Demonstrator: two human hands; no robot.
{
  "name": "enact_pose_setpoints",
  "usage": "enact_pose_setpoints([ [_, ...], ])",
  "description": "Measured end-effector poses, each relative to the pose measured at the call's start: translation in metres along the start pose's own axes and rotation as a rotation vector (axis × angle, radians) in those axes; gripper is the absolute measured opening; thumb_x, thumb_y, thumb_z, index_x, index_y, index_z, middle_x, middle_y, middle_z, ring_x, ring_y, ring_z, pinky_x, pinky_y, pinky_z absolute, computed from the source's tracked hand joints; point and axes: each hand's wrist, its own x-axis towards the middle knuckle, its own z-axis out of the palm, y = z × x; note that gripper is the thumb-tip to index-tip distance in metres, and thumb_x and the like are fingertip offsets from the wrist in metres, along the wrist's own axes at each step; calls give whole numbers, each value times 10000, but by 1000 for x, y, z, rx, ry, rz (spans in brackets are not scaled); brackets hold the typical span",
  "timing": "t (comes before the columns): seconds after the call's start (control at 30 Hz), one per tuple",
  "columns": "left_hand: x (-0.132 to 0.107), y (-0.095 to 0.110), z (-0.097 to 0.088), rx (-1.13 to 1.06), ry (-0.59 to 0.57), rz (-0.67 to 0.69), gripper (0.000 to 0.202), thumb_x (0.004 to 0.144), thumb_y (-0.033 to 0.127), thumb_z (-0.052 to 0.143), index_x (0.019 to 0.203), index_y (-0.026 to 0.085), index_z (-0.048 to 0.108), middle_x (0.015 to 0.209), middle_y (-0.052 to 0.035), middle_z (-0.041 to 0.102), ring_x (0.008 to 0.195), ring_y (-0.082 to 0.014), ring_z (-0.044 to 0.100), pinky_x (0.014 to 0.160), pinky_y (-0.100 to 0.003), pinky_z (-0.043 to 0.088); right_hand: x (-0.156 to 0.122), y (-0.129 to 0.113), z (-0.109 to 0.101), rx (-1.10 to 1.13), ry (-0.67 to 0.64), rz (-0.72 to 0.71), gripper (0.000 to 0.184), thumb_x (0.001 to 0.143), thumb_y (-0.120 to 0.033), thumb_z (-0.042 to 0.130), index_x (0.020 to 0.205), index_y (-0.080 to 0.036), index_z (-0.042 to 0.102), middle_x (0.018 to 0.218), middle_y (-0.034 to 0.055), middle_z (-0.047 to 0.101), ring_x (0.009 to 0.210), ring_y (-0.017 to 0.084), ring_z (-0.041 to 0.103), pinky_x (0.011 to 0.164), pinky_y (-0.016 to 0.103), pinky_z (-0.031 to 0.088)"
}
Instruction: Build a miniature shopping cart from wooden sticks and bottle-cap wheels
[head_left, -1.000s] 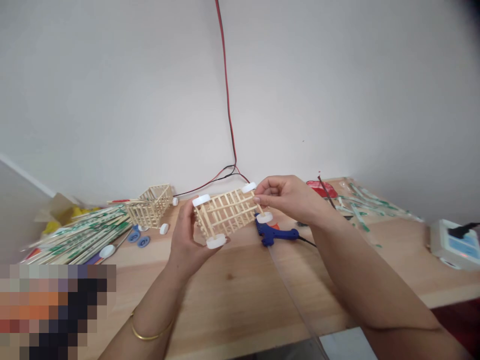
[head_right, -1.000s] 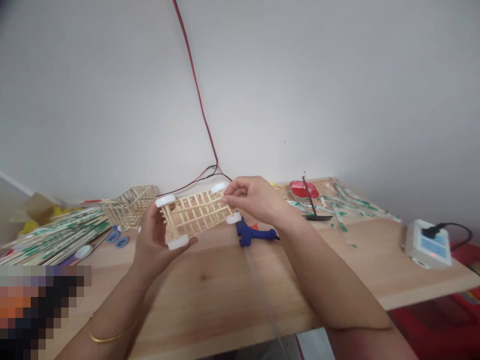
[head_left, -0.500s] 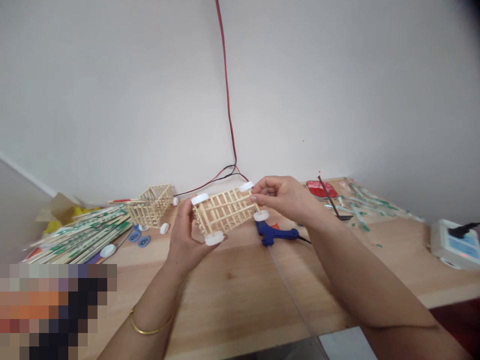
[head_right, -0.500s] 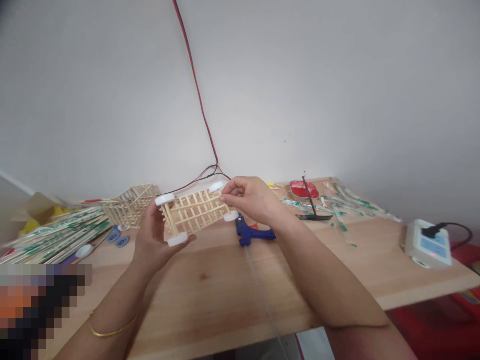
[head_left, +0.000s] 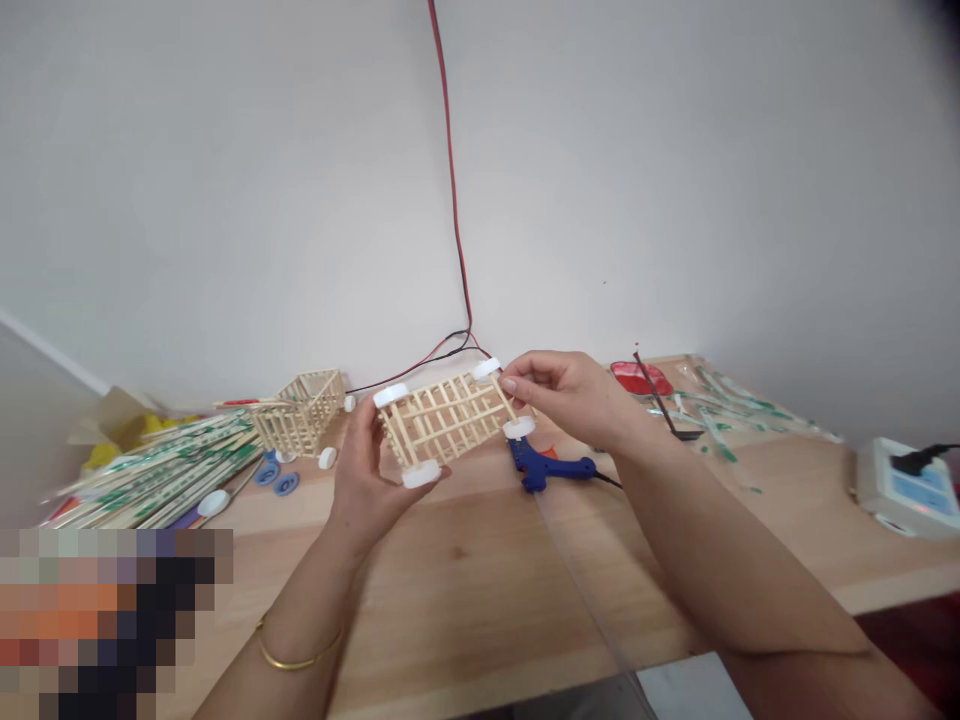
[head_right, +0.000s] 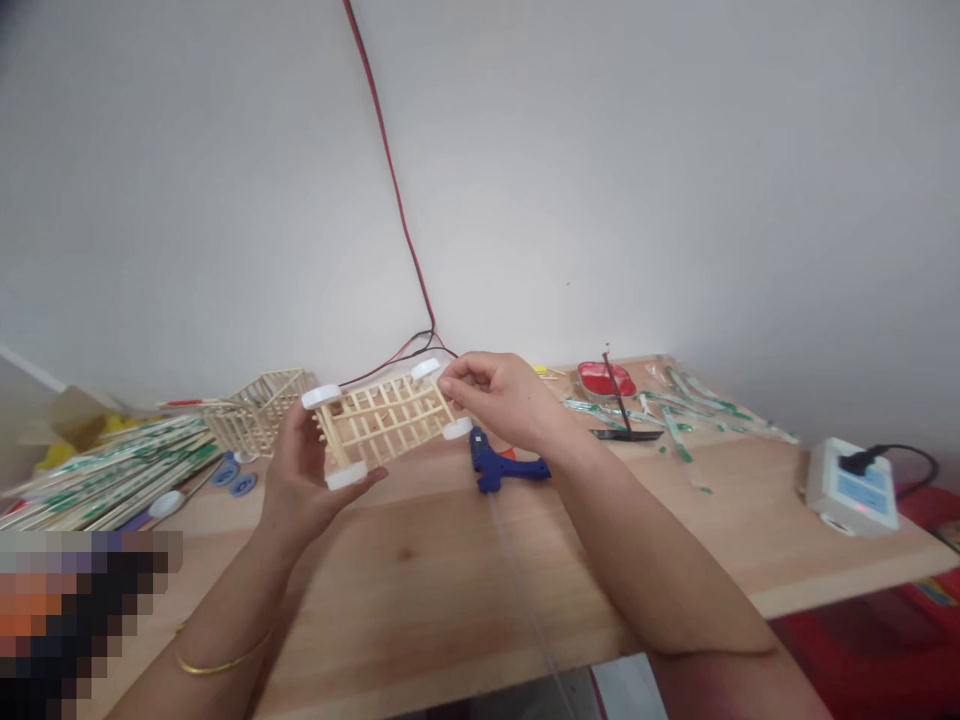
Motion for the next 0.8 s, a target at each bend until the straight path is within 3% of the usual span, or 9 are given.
enact_pose_setpoints([
  [0.2,-1,0,0,-17,1,-26,962,555,314,869,1373,244,368,1321,-131,487,1211,-295,522,1020,-465,459,0,4,-1,20,-23,13,144,824,-333,615,877,-203,649,752,7,681,692,131,615,609,234,460],
  [0.47,1,7,-2,-50,18,-97,914,565,332,866,1337,252,382,1300,-132,521,1182,-290,552,931,-431,523,-1,4,-4,94,-79,-9,184,839,-323,611,970,-205,664,849,22,690,798,143,632,721,265,503],
  [0.6,3,10,-3,-62,23,-86,900,569,335,863,1334,253,396,1279,-124,549,1154,-283,577,902,-406,542,-1,3,-6,180,-141,-20,237,816,-335,651,1000,-187,675,971,56,704,917,170,646,807,299,524],
  [0.8,4,10,-3,-61,26,-65,883,568,319,866,1327,254,419,1268,-114,566,1158,-284,581,921,-405,539,0,5,-8,211,-137,-24,265,799,-360,684,993,-180,686,957,65,712,906,174,653,804,310,530],
])
